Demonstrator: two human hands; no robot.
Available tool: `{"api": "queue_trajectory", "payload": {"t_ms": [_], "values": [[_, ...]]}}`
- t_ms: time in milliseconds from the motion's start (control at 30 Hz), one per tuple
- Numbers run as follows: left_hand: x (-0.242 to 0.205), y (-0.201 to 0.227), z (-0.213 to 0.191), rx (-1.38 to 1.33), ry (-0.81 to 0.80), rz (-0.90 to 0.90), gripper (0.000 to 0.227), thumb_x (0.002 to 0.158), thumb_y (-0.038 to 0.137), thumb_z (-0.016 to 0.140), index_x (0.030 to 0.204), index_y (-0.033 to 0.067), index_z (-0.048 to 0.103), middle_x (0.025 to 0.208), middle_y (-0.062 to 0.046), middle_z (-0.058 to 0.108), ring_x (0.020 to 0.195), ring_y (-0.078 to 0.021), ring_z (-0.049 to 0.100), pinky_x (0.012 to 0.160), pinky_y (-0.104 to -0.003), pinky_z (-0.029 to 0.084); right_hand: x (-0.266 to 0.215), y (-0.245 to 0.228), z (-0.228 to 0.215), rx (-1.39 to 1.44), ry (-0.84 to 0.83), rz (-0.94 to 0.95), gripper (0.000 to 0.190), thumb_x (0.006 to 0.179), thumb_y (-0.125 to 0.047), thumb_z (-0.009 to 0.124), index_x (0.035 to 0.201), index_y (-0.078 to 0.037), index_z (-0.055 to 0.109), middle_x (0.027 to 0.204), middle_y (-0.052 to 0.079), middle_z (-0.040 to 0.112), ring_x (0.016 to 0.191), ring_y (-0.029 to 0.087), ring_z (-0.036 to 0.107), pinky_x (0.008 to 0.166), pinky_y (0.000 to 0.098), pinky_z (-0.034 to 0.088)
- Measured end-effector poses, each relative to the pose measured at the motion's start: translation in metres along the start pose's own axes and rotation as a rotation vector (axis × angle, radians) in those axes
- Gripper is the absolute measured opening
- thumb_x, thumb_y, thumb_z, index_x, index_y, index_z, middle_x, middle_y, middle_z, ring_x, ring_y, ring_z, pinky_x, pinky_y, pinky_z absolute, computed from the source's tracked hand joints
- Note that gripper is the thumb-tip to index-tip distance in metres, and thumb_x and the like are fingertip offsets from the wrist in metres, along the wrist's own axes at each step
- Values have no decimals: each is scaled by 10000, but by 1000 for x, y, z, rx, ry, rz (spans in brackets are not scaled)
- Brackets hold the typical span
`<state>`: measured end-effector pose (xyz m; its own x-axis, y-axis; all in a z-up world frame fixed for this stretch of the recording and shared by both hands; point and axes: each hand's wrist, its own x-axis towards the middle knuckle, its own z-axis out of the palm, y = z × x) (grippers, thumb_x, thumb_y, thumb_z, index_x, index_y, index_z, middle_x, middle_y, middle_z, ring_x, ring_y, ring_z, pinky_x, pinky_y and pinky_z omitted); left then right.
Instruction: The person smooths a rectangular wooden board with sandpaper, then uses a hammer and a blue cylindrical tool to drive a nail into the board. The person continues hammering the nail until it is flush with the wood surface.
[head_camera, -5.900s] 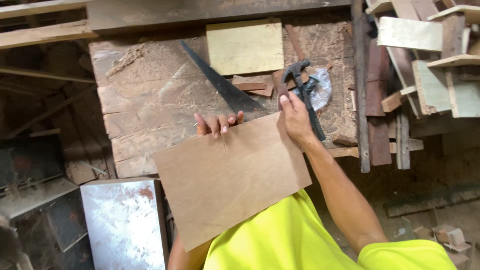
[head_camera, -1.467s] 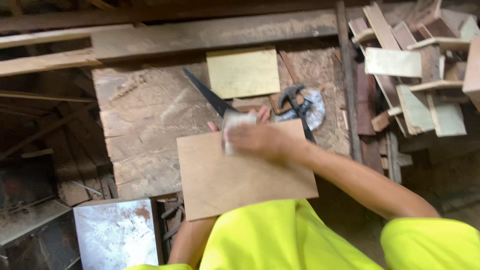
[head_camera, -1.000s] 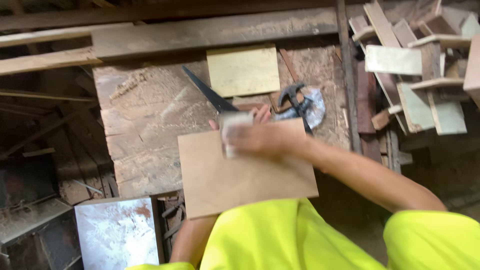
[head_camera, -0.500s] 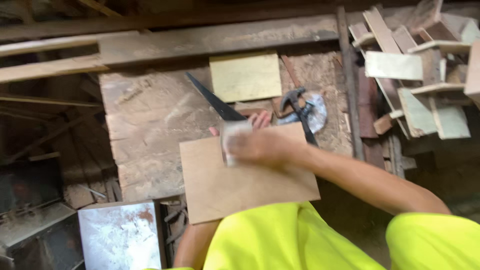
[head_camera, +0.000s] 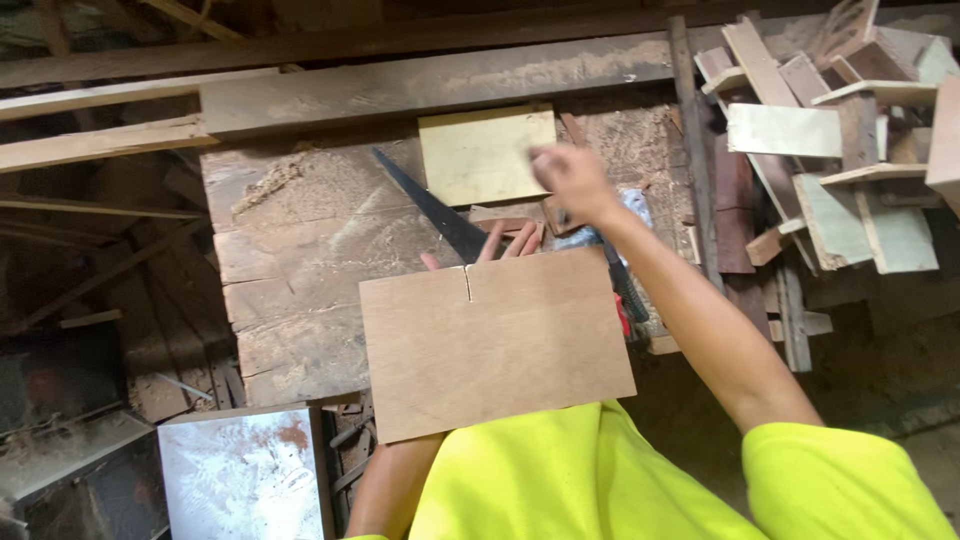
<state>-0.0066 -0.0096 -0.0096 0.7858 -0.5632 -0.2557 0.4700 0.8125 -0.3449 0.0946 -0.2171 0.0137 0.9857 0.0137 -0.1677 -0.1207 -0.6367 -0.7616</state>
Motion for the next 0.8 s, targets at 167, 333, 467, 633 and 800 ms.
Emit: {"api": "queue_trajectory", "payload": {"t_ms": [167,333,467,633,800], "values": [[15,15,-39,198,-709,55,796,1086,747,140,1078,141,657,1696,-163,353,1563,-391,285,1259,-630,235,11,87,20,-248,17,49,568,1005,-334,638,1434,21,529,1234,263,663,1101,340,641,965,456,499],[16,31,-63,204,-736,110,835,1062,778,112,1001,130,635,1586,-114,508,1570,-341,315,1295,-597,192,-31,89,42,101,-130,290,560,985,-419,571,1394,-37,585,1283,193,690,1174,265,663,1007,386,519],[10,35,-58,203,-726,106,822,1075,767,109,1004,127,620,1570,-119,543,1580,-297,350,1318,-597,202,-80,70,41,871,-221,658,625,1011,-501,461,1400,-32,603,1291,170,701,1184,277,659,1030,405,502],[13,51,-32,775,-418,52,715,1148,659,237,985,86,633,1605,-150,507,1555,-292,370,1295,-549,262,-130,69,54,1334,-209,571,494,996,-386,546,1385,-83,566,1333,48,677,1201,159,652,1034,354,508],[-22,128,52,1665,264,56,653,993,597,432,1295,57,642,1215,-245,718,1100,-350,714,936,-528,570,-148,91,53,1285,-93,445,397,964,-269,663,1284,-44,601,1172,69,712,1025,159,701,868,347,593]]}}
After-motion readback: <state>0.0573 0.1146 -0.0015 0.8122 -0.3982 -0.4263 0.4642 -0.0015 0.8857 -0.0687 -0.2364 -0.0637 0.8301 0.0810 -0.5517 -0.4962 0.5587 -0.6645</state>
